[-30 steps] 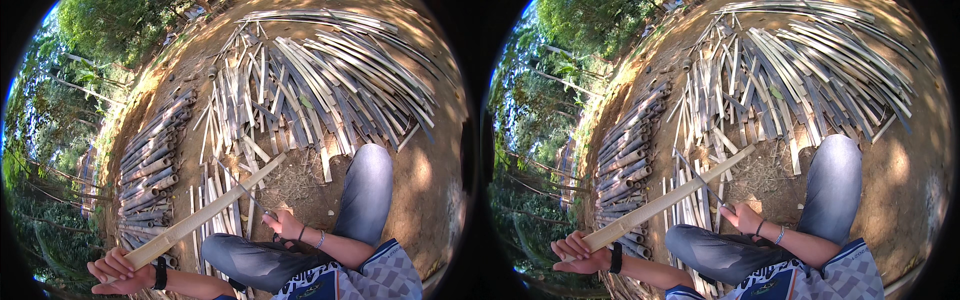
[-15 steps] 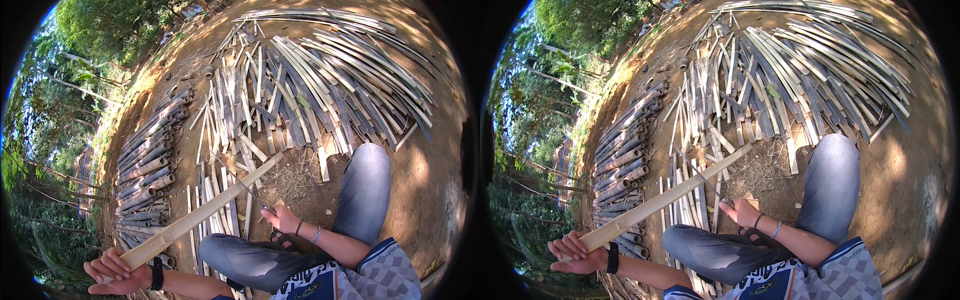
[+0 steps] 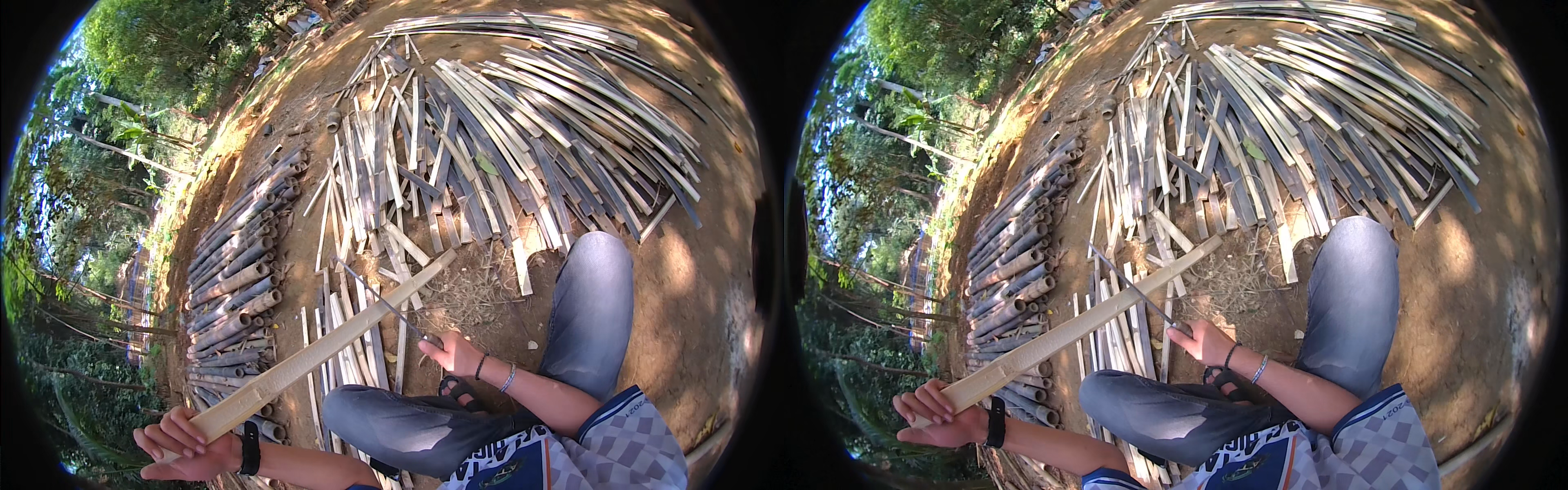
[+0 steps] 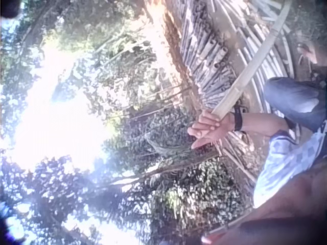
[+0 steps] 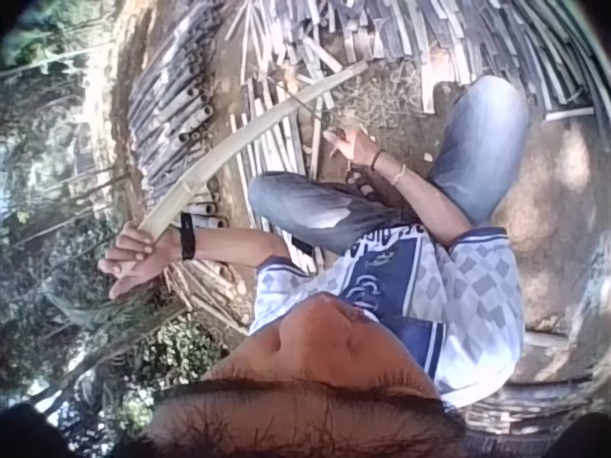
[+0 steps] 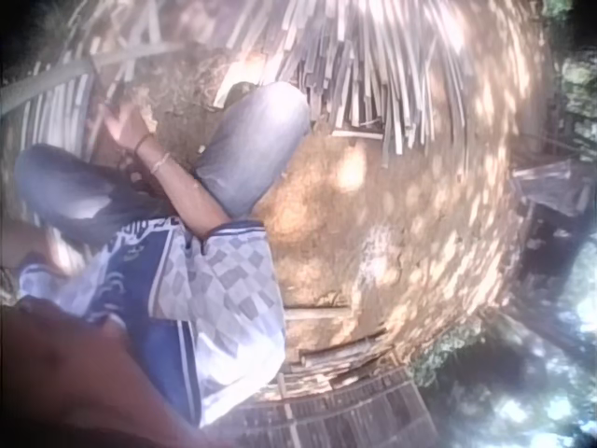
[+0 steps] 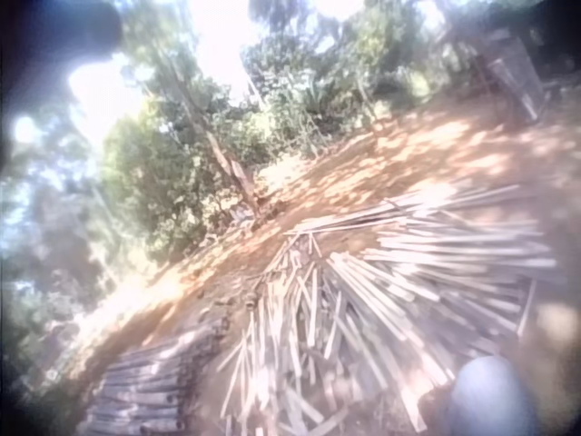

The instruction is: The person shaves and smooths a long thin strip of bamboo using a knife while sitting outdoors near piles of bamboo poles.

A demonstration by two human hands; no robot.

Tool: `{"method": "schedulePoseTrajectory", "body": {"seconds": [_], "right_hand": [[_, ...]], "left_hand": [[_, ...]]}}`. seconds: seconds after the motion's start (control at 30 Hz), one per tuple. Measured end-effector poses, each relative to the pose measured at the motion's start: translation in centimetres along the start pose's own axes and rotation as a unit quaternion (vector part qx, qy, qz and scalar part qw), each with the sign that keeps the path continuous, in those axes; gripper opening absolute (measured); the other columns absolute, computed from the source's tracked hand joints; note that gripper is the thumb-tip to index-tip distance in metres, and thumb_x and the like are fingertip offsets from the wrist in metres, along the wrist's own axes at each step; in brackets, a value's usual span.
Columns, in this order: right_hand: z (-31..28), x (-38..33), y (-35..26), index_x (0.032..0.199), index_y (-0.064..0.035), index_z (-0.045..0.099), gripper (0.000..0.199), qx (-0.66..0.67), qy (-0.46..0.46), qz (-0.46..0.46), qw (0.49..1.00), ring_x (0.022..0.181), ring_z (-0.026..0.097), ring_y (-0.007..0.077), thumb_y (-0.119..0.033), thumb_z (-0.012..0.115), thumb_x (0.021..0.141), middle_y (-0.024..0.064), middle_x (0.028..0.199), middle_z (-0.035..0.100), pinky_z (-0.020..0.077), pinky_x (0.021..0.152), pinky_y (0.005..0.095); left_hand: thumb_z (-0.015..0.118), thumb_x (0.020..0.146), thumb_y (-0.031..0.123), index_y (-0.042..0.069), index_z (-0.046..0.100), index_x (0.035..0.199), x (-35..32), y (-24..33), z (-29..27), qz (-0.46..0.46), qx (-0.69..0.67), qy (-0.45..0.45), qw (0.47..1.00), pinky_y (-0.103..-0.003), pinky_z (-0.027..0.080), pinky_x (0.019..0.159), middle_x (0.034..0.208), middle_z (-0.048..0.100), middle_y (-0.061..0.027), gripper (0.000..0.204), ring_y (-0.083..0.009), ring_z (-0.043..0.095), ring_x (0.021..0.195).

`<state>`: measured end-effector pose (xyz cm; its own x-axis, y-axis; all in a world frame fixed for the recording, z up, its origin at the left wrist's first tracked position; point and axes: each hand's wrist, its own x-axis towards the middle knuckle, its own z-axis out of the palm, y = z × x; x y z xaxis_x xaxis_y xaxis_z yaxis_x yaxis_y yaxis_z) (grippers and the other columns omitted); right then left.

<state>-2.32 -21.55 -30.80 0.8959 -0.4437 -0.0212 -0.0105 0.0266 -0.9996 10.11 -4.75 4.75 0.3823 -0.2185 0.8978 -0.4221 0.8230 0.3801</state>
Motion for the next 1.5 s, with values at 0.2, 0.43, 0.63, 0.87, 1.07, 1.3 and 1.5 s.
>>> {"method": "schedulePoseTrajectory", "body": {"seconds": [0.2,0.43,0.63,0.87,1.07,1.3,1.5], "right_hand": [[-0.9,1.2,1.7,0.064,-0.0026,0.053,0.055,0.076,0.011,0.202,0.976,0.041,0.048,0.0133,-0.049,0.049,0.093,0.0045,0.046,0.049,0.0386,0.042,0.0309],[0.5,0.1,0.6,0.062,0.0004,0.051,0.056,0.030,0.033,-0.011,0.999,0.045,0.044,0.0187,-0.048,0.052,0.092,0.0097,0.046,0.045,0.0386,0.048,0.0379],[-0.5,2.4,6.1,0.063,-0.0019,0.051,0.051,0.032,0.059,0.163,0.984,0.044,0.044,0.0163,-0.042,0.051,0.094,0.0062,0.044,0.044,0.0377,0.046,0.0374],[0.4,0.5,3.0,0.076,0.0008,0.056,0.049,0.003,0.026,-0.002,1.000,0.051,0.053,0.0258,-0.046,0.053,0.091,0.0163,0.055,0.054,0.0429,0.054,0.0392],[-2.1,3.1,9.3,0.069,0.0014,0.056,0.052,-0.046,0.065,0.163,0.983,0.047,0.049,0.0180,-0.045,0.054,0.091,0.0107,0.048,0.049,0.0403,0.050,0.0373],[-0.1,1.3,4.0,0.075,0.0033,0.053,0.051,0.013,0.033,0.034,0.999,0.046,0.046,0.0203,-0.045,0.054,0.091,0.0116,0.045,0.044,0.0396,0.049,0.0396],[-2.2,3.1,8.7,0.060,0.0023,0.051,0.058,-0.031,0.098,0.189,0.977,0.038,0.049,0.0197,-0.047,0.053,0.091,0.0084,0.042,0.045,0.0394,0.042,0.0381]], "left_hand": [[0.041,0.096,0.050,0.011,0.039,0.075,0.0,0.2,-1.6,-0.004,0.030,0.014,0.999,-0.018,0.030,0.033,0.045,0.032,0.0022,0.044,-0.0067,0.031,0.032],[0.042,0.096,0.049,0.010,0.039,0.075,0.1,0.0,-1.8,-0.002,0.020,0.005,1.000,-0.018,0.030,0.033,0.045,0.032,0.0020,0.044,-0.0067,0.031,0.032],[0.042,0.096,0.047,0.010,0.039,0.075,0.2,-0.2,-1.8,-0.002,0.038,0.020,0.999,-0.018,0.028,0.033,0.046,0.031,0.0021,0.043,-0.0065,0.030,0.033],[0.041,0.097,0.046,0.010,0.039,0.075,0.3,0.0,-1.9,-0.013,0.030,0.001,0.999,-0.017,0.027,0.034,0.047,0.031,0.0022,0.042,-0.0064,0.029,0.033],[0.048,0.095,0.044,0.010,0.042,0.078,0.7,-0.4,-2.9,-0.038,0.021,-0.012,0.999,-0.020,0.025,0.035,0.050,0.030,0.0027,0.039,-0.0061,0.028,0.038],[0.048,0.095,0.045,0.010,0.042,0.078,0.8,0.1,-3.1,-0.029,0.039,-0.011,0.999,-0.019,0.025,0.035,0.051,0.030,0.0029,0.039,-0.0059,0.029,0.038],[0.047,0.095,0.046,0.010,0.041,0.077,0.6,-0.6,-1.8,-0.038,0.011,-0.021,0.999,-0.020,0.025,0.035,0.050,0.030,0.0028,0.040,-0.0062,0.029,0.038]]}}
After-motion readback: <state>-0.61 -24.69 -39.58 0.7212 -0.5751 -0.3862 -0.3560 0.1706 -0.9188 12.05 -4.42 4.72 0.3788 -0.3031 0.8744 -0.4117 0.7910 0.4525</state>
